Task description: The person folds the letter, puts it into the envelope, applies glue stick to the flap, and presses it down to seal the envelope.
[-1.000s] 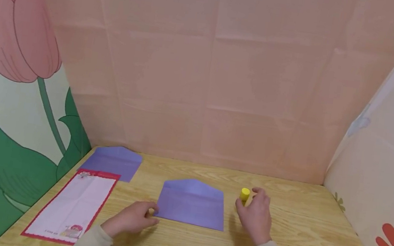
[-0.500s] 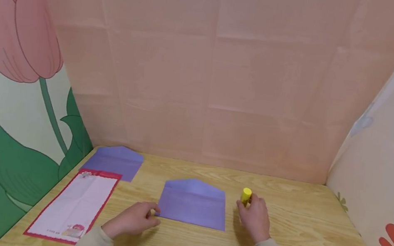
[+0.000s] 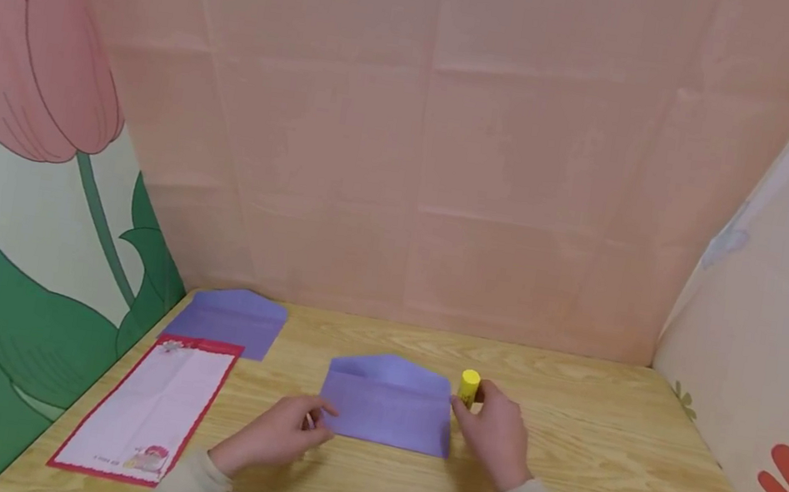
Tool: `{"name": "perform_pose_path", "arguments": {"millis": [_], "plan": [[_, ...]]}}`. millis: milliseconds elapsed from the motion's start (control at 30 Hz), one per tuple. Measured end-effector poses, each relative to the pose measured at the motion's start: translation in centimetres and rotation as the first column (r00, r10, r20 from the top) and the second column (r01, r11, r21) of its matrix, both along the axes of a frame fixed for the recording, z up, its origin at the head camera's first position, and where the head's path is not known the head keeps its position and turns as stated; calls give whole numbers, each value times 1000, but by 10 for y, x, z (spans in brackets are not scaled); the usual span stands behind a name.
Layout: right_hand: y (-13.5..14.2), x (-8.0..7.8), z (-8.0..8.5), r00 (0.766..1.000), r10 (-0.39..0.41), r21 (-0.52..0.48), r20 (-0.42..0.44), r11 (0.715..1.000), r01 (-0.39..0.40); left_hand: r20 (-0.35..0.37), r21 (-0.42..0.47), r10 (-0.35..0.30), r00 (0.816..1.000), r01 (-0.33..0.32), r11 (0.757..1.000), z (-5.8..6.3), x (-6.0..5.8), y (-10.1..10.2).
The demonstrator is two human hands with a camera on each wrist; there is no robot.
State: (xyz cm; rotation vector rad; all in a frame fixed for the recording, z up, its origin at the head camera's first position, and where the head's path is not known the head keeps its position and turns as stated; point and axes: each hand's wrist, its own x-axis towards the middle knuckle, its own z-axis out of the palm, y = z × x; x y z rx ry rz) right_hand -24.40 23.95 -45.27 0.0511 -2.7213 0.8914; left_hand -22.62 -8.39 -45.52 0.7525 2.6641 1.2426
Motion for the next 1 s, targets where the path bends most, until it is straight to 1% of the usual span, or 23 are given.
{"name": "perform_pose_path", "arguments": {"millis": [133,300,400,567,667,767,833,1000], "plan": [[-16,5,9,998,50,-3,-35,999,-50,-33,69,0,999,2,998,2,-3,5],[-33,11,15,991,131,-36,-21,991,-132,-54,151,21,998,-13,988,7,-4,13],[-40,14,17,985,172,-34,-25,984,-173,-57,188,28,998,-17,982,11,-4,18],[-51,19,17,972,232,-9,-34,972,-233,-26,228,33,999,-27,973,17,-3,26],[-57,22,15,956,287,-1,-58,958,-287,-11,254,34,999,-31,967,19,-2,30],[-63,25,11,932,349,0,-98,937,-350,-1,279,34,999,-32,960,18,-1,33],[-66,26,9,916,384,1,-115,922,-387,22,291,29,999,-34,956,18,0,35],[-73,30,6,893,439,-2,-100,897,-442,66,305,15,998,-34,952,16,2,38]]}}
